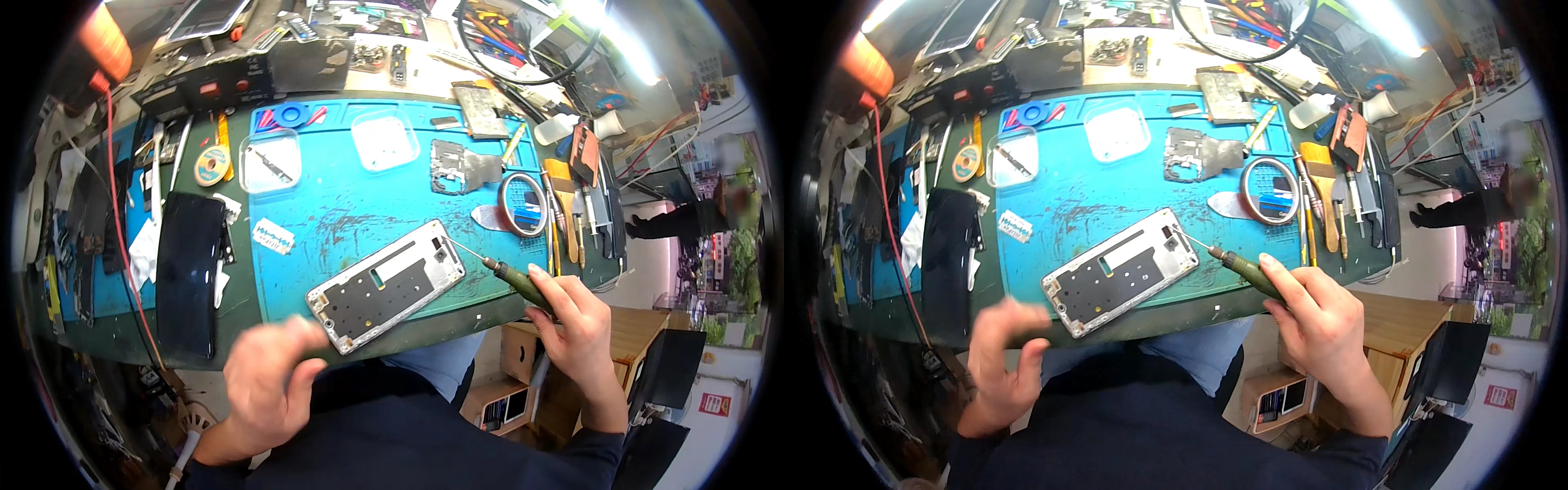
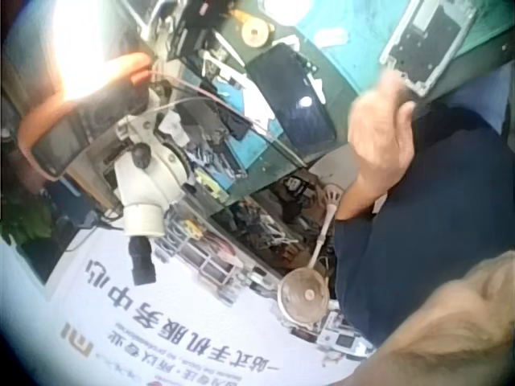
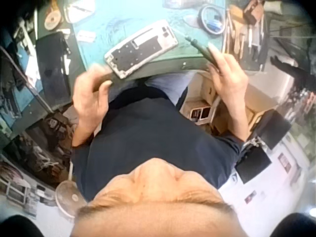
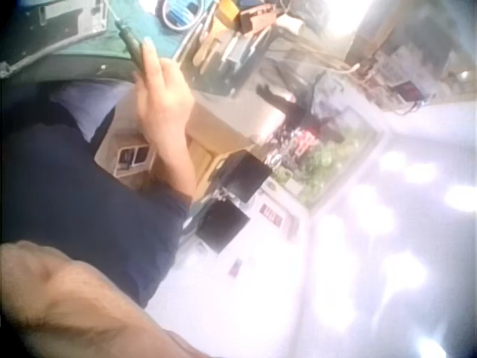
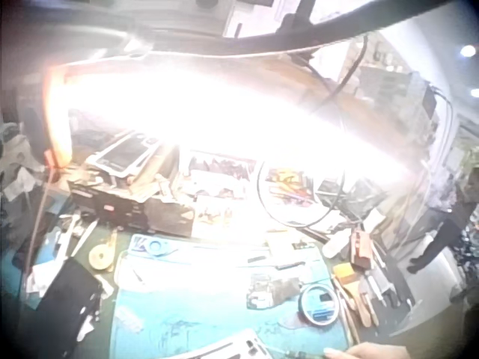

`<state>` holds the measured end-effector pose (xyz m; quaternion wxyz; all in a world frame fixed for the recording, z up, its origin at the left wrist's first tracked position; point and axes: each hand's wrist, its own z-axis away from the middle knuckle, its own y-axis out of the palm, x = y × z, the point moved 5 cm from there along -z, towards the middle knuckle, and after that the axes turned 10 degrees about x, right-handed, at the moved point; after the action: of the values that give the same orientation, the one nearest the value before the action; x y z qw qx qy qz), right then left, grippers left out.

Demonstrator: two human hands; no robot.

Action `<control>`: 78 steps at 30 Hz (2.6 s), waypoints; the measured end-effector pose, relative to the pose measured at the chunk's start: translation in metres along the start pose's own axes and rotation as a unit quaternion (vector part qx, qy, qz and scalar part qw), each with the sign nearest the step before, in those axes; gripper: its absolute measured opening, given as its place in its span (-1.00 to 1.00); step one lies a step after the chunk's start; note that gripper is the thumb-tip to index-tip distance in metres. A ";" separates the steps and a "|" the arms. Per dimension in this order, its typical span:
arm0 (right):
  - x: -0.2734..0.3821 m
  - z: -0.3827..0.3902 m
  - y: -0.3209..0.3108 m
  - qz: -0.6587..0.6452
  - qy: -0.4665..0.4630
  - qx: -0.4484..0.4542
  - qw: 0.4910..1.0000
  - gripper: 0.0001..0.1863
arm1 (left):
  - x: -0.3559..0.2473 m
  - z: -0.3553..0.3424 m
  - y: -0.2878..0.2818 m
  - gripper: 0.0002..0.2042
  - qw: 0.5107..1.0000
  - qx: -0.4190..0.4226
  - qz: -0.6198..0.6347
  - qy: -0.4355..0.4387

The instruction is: The person uses a soldering iron to heat and remove components from the internal frame of a disassembled smartphone. They then use a small brush to clean the area and tweezers to pick out small parts from the device chassis.

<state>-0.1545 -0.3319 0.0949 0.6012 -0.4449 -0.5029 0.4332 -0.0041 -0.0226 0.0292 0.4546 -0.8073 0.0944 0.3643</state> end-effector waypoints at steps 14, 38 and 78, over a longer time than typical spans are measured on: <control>-0.022 -0.018 -0.028 0.080 -0.023 -0.061 0.995 -0.28 | 0.021 -0.011 0.019 0.08 0.979 0.001 0.184 -0.086; -0.032 0.032 -0.002 0.070 -0.047 -0.041 0.996 -0.36 | 0.017 -0.033 0.044 -0.31 0.804 -0.040 0.488 -0.338; -0.031 0.033 0.034 -0.034 -0.033 -0.037 0.998 -0.36 | 0.017 -0.020 0.045 -0.19 0.841 -0.073 0.429 -0.322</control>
<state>-0.1935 -0.3506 0.0584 0.5817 -0.4354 -0.5527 0.4081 -0.0039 -0.0610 -0.0057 0.1971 -0.5542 0.2527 0.7682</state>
